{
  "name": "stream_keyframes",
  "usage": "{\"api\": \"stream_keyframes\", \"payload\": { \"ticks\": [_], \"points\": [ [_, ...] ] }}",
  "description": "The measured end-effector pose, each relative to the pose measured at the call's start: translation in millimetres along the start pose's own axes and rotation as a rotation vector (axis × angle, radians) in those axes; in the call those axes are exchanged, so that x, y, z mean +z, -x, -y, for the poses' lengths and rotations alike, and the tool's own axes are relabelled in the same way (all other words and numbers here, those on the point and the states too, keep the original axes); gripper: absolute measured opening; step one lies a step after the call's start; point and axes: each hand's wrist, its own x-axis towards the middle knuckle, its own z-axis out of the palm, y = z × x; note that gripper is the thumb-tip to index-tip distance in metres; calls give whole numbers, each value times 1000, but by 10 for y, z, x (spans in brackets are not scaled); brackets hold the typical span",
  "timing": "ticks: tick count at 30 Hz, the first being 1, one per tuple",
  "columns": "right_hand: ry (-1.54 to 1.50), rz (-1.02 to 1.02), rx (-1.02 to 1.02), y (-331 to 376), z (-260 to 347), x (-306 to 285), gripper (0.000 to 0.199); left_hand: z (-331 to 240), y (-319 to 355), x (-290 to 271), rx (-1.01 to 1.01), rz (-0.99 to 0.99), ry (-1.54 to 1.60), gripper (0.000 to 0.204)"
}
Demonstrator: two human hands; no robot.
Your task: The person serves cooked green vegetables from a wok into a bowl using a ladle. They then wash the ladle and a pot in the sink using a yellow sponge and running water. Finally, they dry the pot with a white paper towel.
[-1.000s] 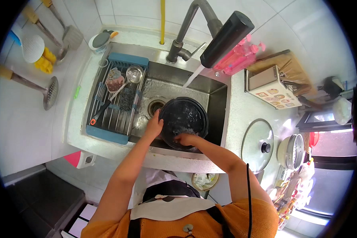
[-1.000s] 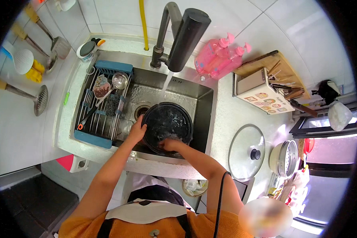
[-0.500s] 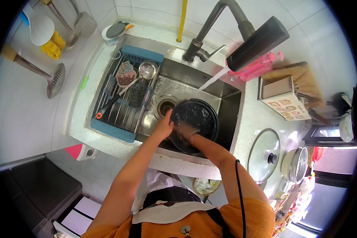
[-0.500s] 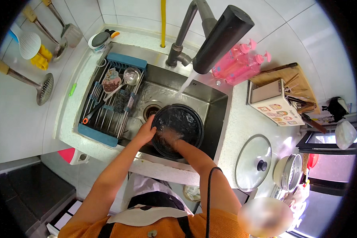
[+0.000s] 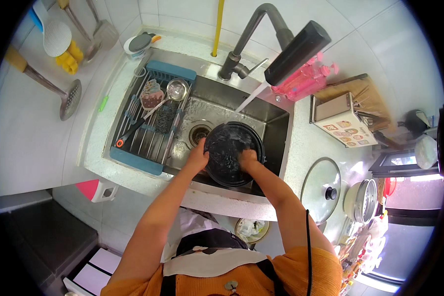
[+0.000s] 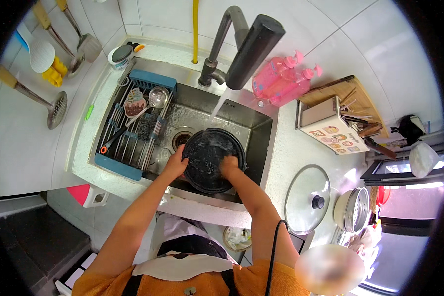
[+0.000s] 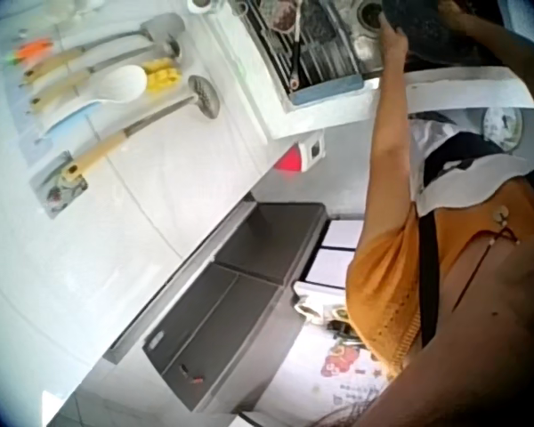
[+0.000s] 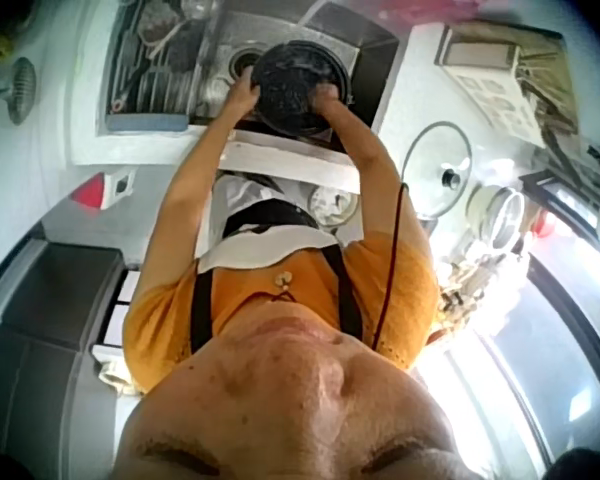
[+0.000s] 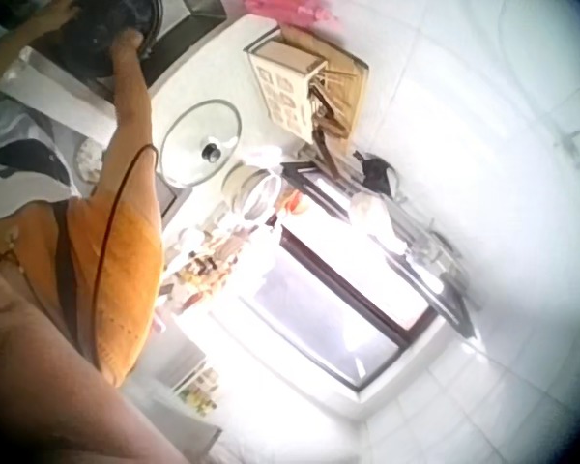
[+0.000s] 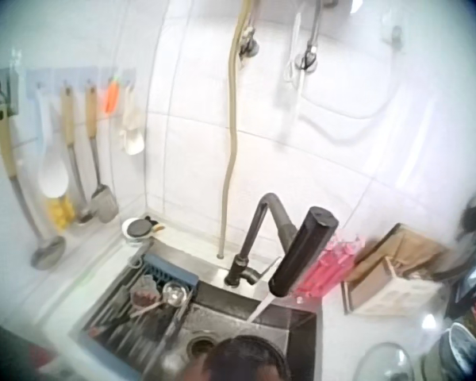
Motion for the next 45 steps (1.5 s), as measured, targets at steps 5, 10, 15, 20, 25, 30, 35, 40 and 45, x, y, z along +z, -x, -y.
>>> {"api": "stream_keyframes", "payload": {
  "ticks": [5, 10, 15, 20, 25, 30, 35, 40, 45],
  "points": [
    [-339, 69, -179, 395, 167, -6, 37, 312, -122, 109, 433, -285, -634, 64],
    [-1521, 194, -319, 638, 25, -97, 34, 223, 24, 138, 400, -395, -755, 67],
    [-994, -452, -103, 886, -203, -12, 42, 91, 156, 87, 610, -188, -907, 57],
    [-1133, -806, 351, 962, -339, 315, 49, -62, 237, -60, 873, 150, -1533, 31],
    [-1620, -227, 499, 817, -385, 479, 48, 72, 47, 109, 770, 148, -1621, 13],
    [-1059, -220, 289, 693, -463, 454, 44, 194, -162, 55, 805, 271, -1454, 25],
    [-1026, -333, 419, 519, -597, 292, 38, 293, -271, -11, 841, 254, -1262, 31],
    [-884, -244, 452, 429, -716, -359, 36, 216, -379, -128, 789, 288, -1011, 39],
    [-938, -122, 330, 3, -1046, -400, 35, -18, -474, -200, 596, 292, -763, 56]
  ]
}}
